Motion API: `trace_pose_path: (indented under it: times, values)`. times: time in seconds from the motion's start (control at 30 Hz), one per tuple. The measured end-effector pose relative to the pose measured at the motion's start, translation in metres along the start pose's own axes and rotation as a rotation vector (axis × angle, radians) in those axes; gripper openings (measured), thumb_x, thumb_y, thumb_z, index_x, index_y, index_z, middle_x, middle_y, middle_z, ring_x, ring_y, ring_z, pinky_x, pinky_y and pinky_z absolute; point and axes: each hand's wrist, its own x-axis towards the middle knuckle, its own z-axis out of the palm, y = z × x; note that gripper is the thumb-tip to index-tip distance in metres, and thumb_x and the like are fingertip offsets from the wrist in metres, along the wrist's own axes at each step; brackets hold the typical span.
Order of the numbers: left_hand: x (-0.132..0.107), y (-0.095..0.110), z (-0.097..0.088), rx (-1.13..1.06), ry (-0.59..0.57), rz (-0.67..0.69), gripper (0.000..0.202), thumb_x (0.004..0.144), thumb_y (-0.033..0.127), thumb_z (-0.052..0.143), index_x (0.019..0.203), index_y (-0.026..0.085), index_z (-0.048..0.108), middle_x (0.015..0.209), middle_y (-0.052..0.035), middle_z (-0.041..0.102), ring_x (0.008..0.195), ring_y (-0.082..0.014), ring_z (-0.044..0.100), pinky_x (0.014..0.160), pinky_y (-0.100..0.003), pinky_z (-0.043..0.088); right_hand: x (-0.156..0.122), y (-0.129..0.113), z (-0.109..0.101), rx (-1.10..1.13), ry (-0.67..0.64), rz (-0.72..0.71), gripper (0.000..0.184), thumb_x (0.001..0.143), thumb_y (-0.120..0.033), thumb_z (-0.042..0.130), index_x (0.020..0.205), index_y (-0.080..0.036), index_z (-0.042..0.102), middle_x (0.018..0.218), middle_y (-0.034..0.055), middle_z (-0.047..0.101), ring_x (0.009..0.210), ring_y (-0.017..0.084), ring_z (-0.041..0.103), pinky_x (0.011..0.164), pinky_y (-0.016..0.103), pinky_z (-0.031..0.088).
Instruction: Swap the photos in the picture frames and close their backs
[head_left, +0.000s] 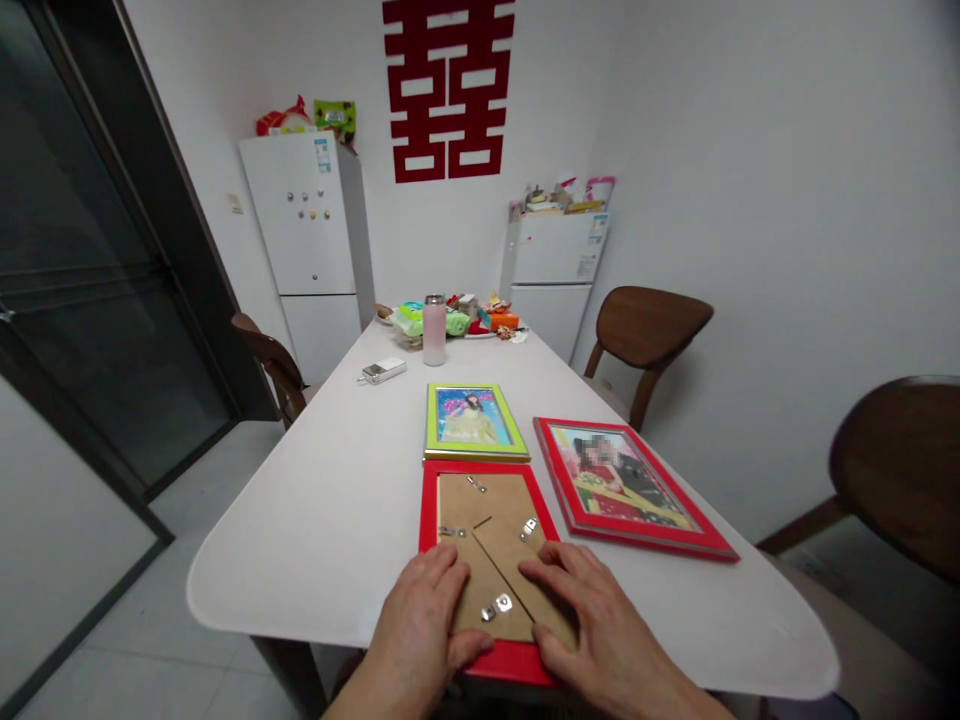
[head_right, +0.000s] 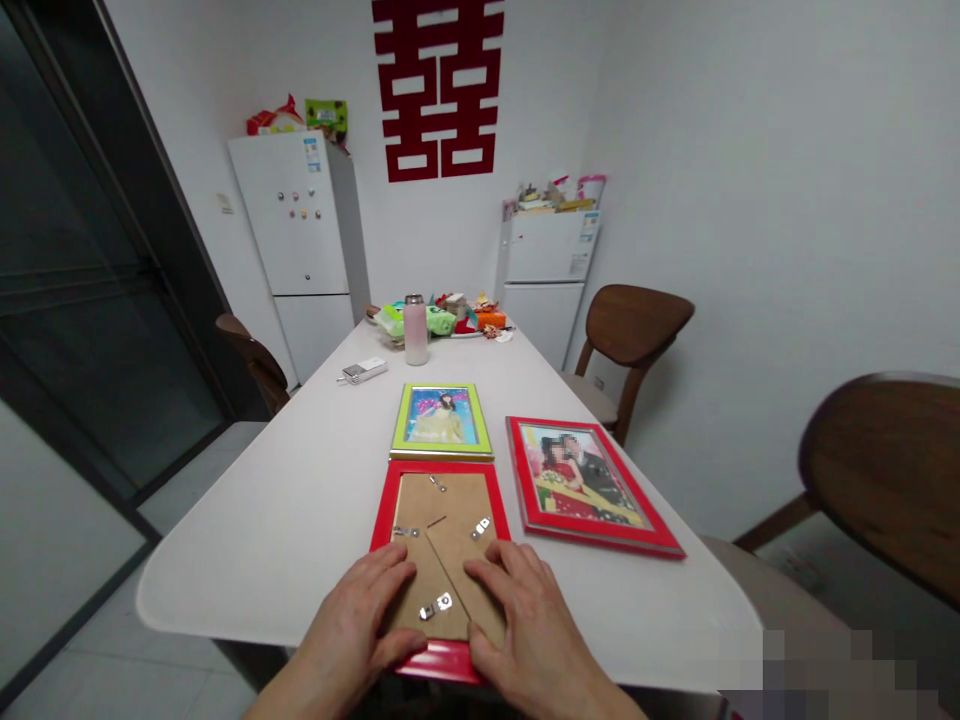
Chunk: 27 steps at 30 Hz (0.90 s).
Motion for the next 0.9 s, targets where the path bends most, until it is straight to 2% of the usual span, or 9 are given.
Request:
trace_pose_path:
  times: [0.23, 0.37, 0.5, 0.63, 0.73, 0.83, 0.9]
  values:
    - [-0.008, -0.007, 0.003, 0.023, 0.047, 0.071, 0.046, 0.063, 0.029, 0.065, 0.103, 0.009, 0.053, 0.114, -0.0192, 0.051, 0.104, -0.0284, 0.048, 0.086, -0.046, 0.042, -0.001, -0.007, 0.001, 0.012, -0.021, -0.019, 0.043, 0.060, -0.025, 0.050, 0.102, -0.018, 0.055, 0.104, 0.0098, 0.049, 0.099, 0.023, 0.043, 0.087, 0.039, 0.033]
    - [-0.012, -0.010, 0.007, 0.029, 0.118, 0.110, 0.036, 0.070, 0.022, 0.056, 0.106, 0.014, 0.051, 0.118, -0.0148, 0.049, 0.109, -0.0252, 0.044, 0.087, -0.046, 0.040, 0.002, -0.011, 0.003, 0.006, -0.024, -0.007, 0.044, 0.060, -0.024, 0.049, 0.103, -0.018, 0.055, 0.103, 0.0090, 0.050, 0.097, 0.023, 0.044, 0.087, 0.038, 0.033]
    - [-0.010, -0.009, 0.002, 0.046, 0.076, 0.106, 0.035, 0.071, 0.025, 0.056, 0.104, 0.014, 0.052, 0.112, -0.0137, 0.054, 0.104, -0.0251, 0.049, 0.088, -0.047, 0.039, 0.003, -0.011, 0.007, -0.042, -0.031, -0.012, 0.042, 0.059, -0.024, 0.050, 0.100, -0.021, 0.057, 0.103, 0.0082, 0.050, 0.095, 0.023, 0.044, 0.084, 0.038, 0.033]
    - [-0.006, -0.002, -0.006, 0.059, 0.002, 0.037, 0.036, 0.069, 0.028, 0.058, 0.101, 0.012, 0.054, 0.111, -0.0136, 0.055, 0.103, -0.0257, 0.049, 0.090, -0.046, 0.037, 0.005, -0.010, 0.009, -0.094, -0.013, -0.029, 0.041, 0.060, -0.026, 0.051, 0.100, -0.021, 0.057, 0.101, 0.0087, 0.051, 0.094, 0.024, 0.044, 0.082, 0.040, 0.033]
    - [-0.006, 0.002, -0.008, 0.048, -0.030, -0.017, 0.047, 0.065, 0.038, 0.060, 0.105, 0.013, 0.053, 0.115, -0.0124, 0.052, 0.107, -0.0261, 0.046, 0.093, -0.045, 0.033, 0.007, -0.010, 0.008, -0.135, -0.007, -0.042, 0.040, 0.060, -0.025, 0.051, 0.099, -0.019, 0.058, 0.098, 0.0095, 0.052, 0.091, 0.024, 0.044, 0.080, 0.039, 0.034]
    - [-0.008, 0.002, -0.008, 0.025, -0.080, -0.019, 0.070, 0.055, 0.054, 0.063, 0.110, 0.013, 0.050, 0.121, -0.0137, 0.047, 0.111, -0.0279, 0.041, 0.095, -0.046, 0.028, 0.006, -0.011, 0.006, -0.133, -0.016, -0.052, 0.040, 0.062, -0.025, 0.051, 0.101, -0.019, 0.057, 0.097, 0.0093, 0.052, 0.090, 0.023, 0.044, 0.079, 0.039, 0.034]
    - [-0.010, 0.001, -0.007, 0.020, -0.106, -0.024, 0.079, 0.050, 0.058, 0.063, 0.112, 0.013, 0.048, 0.123, -0.0145, 0.044, 0.112, -0.0286, 0.039, 0.096, -0.046, 0.026, 0.006, -0.009, 0.005, -0.114, -0.013, -0.057, 0.039, 0.064, -0.027, 0.051, 0.102, -0.019, 0.056, 0.097, 0.0087, 0.051, 0.091, 0.023, 0.044, 0.079, 0.039, 0.034]
